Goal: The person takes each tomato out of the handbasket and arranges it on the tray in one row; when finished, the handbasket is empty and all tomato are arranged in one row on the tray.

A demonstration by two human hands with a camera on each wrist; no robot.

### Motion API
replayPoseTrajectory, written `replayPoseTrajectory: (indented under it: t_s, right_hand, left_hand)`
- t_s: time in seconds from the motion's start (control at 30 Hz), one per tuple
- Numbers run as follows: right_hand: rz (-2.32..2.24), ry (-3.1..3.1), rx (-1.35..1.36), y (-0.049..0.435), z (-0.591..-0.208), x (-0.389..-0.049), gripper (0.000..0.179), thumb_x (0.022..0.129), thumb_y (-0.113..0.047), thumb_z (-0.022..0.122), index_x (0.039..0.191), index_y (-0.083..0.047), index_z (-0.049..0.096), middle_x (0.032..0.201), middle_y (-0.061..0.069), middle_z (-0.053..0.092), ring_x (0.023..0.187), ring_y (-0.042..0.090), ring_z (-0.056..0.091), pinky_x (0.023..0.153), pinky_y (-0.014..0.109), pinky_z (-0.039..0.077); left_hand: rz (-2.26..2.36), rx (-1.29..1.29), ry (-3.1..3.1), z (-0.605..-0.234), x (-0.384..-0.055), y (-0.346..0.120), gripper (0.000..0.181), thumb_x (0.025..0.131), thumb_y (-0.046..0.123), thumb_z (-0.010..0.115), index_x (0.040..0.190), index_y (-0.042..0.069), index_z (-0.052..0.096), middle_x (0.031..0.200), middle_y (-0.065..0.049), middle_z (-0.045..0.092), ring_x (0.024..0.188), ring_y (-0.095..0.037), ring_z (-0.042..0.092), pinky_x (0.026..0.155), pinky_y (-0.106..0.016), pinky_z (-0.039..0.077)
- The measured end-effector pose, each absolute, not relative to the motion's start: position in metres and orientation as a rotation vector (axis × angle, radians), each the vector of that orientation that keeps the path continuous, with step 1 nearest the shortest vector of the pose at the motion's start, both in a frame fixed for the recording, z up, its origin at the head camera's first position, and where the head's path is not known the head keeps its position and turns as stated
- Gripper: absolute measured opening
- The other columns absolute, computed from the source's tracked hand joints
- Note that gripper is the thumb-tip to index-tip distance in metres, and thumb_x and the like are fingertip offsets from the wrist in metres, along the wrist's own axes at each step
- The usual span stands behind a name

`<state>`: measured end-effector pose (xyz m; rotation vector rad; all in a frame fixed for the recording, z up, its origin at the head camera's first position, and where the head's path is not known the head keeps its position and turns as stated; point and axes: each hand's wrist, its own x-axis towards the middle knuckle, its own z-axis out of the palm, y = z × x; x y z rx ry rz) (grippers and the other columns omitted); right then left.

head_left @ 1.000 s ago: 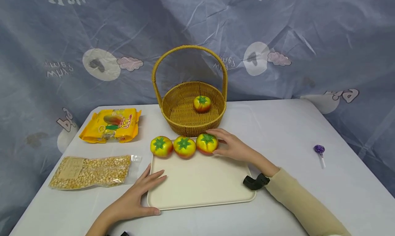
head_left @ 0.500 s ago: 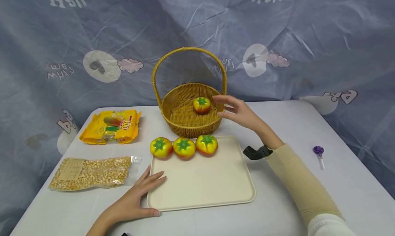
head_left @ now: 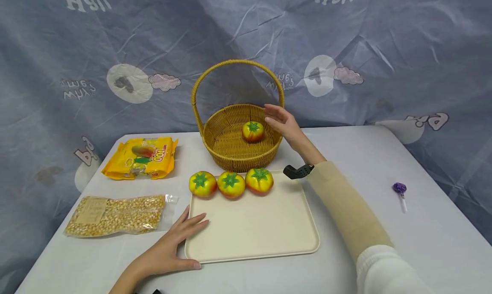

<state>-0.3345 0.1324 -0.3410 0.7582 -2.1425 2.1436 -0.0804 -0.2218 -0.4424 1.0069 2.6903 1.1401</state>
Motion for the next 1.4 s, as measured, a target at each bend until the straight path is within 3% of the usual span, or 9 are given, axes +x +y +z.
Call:
replayPoseTrajectory:
  t_s: [0.47,0.73,1.0,1.4]
  right_hand:
    - [2.023,-2.347,0.709,0.129,-0.34,-0.344,0.056,0.091,-0.012,0.061,0.14,0.0,0.038,0.142,0.015,0.039,0.131,0.031,0.032,0.104,0.035,0.03]
    - [1.904,-2.544,0.695,0.126,-0.337,-0.35,0.059,0.091,-0.017,0.062,0.142,-0.002,0.035,0.146,0.016,0.032,0.133,0.03,0.028,0.106,0.038,0.025]
    - [1.741,-2.721,0.66,0.12,-0.336,-0.355,0.061,0.09,-0.022,0.064,0.142,-0.005,0.037,0.146,0.013,0.034,0.133,0.025,0.028,0.107,0.038,0.024]
    - [1.505,-2.877,0.736,0.11,-0.337,-0.364,0.06,0.089,-0.021,0.066,0.139,-0.002,0.04,0.142,0.015,0.035,0.13,0.029,0.031,0.106,0.041,0.025]
  left_hand:
    - [1.141,0.993,2.678,-0.439,-0.082,-0.221,0.086,0.071,0.045,0.078,0.144,0.02,0.04,0.149,-0.004,0.03,0.137,-0.041,0.002,0.093,-0.071,0.018]
    - [1.149,1.021,2.681,-0.439,-0.082,-0.222,0.085,0.072,0.044,0.078,0.143,0.019,0.041,0.149,-0.004,0.03,0.137,-0.041,0.002,0.093,-0.072,0.017]
    - [1.138,1.012,2.678,-0.441,-0.082,-0.221,0.085,0.072,0.045,0.078,0.144,0.019,0.04,0.149,-0.005,0.03,0.137,-0.041,0.002,0.093,-0.072,0.018]
    - [1.138,1.007,2.685,-0.442,-0.082,-0.222,0.085,0.072,0.046,0.078,0.143,0.019,0.04,0.149,-0.003,0.03,0.137,-0.04,0.002,0.093,-0.071,0.018]
